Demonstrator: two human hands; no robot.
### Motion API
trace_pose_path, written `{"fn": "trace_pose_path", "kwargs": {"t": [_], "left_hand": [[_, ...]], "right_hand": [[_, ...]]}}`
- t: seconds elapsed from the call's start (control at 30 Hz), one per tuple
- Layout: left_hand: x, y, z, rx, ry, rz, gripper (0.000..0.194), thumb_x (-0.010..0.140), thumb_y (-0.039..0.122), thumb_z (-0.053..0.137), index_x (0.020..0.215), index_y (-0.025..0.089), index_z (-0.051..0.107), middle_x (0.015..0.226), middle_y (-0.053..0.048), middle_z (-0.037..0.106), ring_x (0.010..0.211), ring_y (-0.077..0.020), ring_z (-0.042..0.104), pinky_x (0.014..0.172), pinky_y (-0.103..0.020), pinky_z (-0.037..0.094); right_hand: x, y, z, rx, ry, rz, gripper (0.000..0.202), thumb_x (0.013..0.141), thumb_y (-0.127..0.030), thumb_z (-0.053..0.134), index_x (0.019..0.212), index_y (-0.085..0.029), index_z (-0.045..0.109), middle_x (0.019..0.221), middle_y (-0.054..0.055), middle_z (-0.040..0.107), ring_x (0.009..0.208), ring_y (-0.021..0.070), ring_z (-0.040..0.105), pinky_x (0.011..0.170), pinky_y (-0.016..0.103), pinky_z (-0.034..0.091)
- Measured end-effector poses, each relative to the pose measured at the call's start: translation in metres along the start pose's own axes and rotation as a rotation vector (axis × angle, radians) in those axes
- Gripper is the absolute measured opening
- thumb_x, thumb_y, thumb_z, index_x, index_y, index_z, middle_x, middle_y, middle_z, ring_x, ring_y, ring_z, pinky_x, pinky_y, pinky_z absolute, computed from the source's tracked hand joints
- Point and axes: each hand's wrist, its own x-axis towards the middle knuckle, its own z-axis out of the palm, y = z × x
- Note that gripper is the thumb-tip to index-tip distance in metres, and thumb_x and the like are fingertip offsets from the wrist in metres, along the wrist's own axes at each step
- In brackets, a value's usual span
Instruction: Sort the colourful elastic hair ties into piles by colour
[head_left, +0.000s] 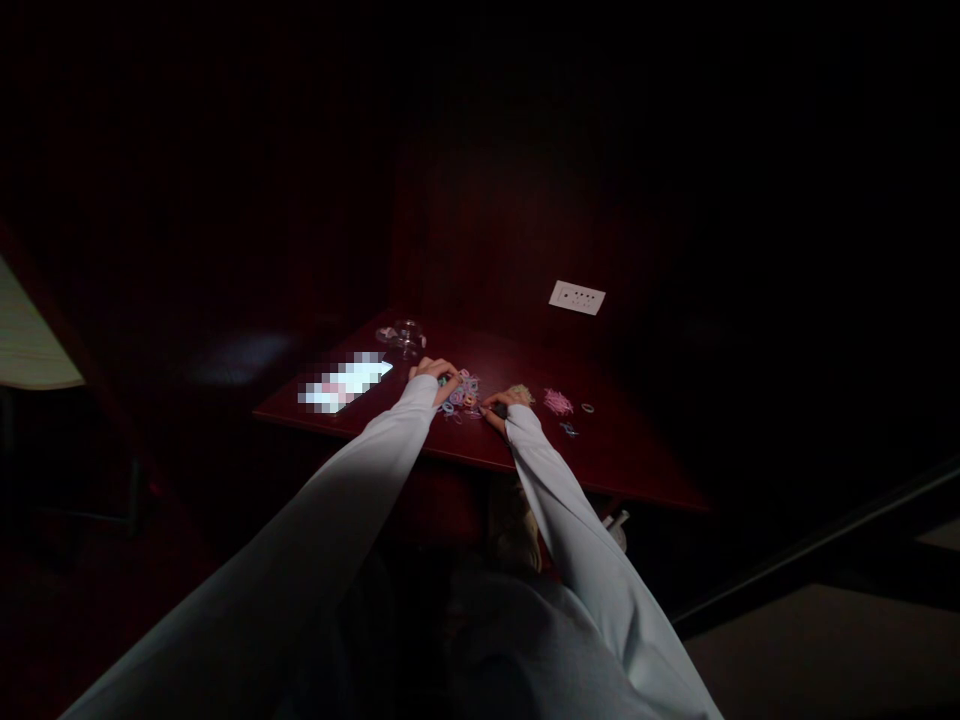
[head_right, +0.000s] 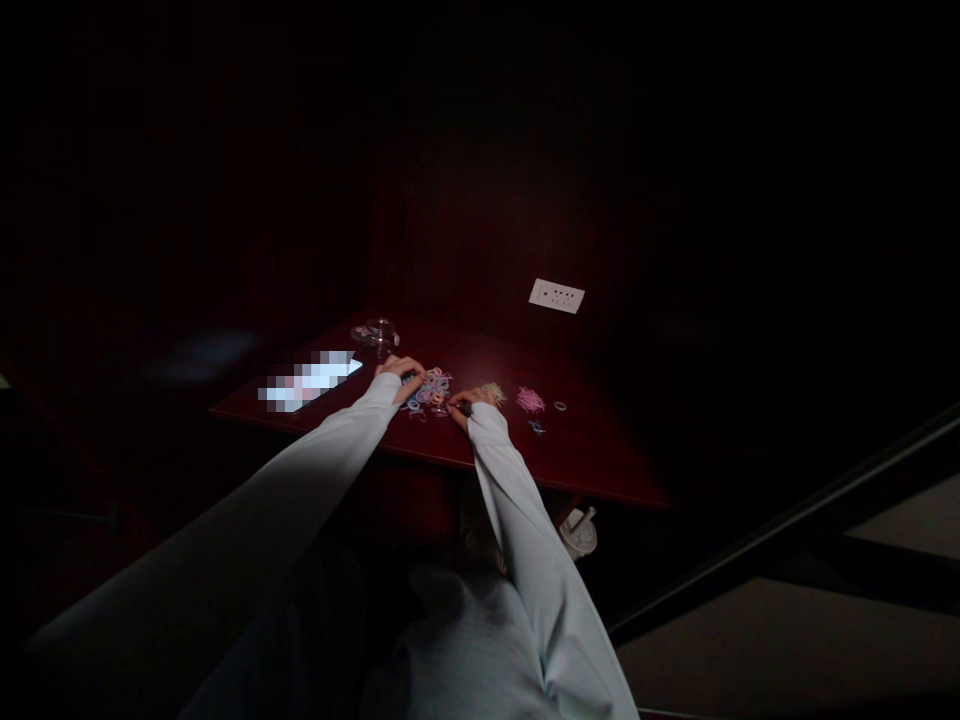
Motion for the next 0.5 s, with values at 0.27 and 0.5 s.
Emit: {"fn": "trace_pose_path", "kwargs": {"t": [0.27, 0.5], "left_hand": [[0.0000, -0.0018, 0.0011, -0.009, 0.002, 0.025, 0.013, 0.089, 0.025, 0.064, 0.080, 0.025, 0.073, 0.104, -0.002, 0.079, 0.110, -0.0264, 0.061, 0.101, -0.046, 0.040], [0.0004, -0.0028, 0.0030, 0.003, -0.018, 0.013, 0.013, 0.089, 0.026, 0.063, 0.081, 0.025, 0.073, 0.105, -0.002, 0.077, 0.111, -0.0254, 0.059, 0.101, -0.043, 0.039]], "right_hand": [[-0.0003, 0.0021, -0.0008, -0.015, 0.017, 0.030, 0.022, 0.093, -0.044, 0.069, 0.083, -0.025, 0.072, 0.092, 0.005, 0.066, 0.100, 0.0232, 0.055, 0.097, 0.036, 0.041], [-0.0012, 0.0023, -0.0026, -0.008, 0.077, 0.076, 0.022, 0.092, -0.045, 0.069, 0.083, -0.024, 0.072, 0.091, 0.005, 0.068, 0.097, 0.0238, 0.057, 0.090, 0.036, 0.044]]}}
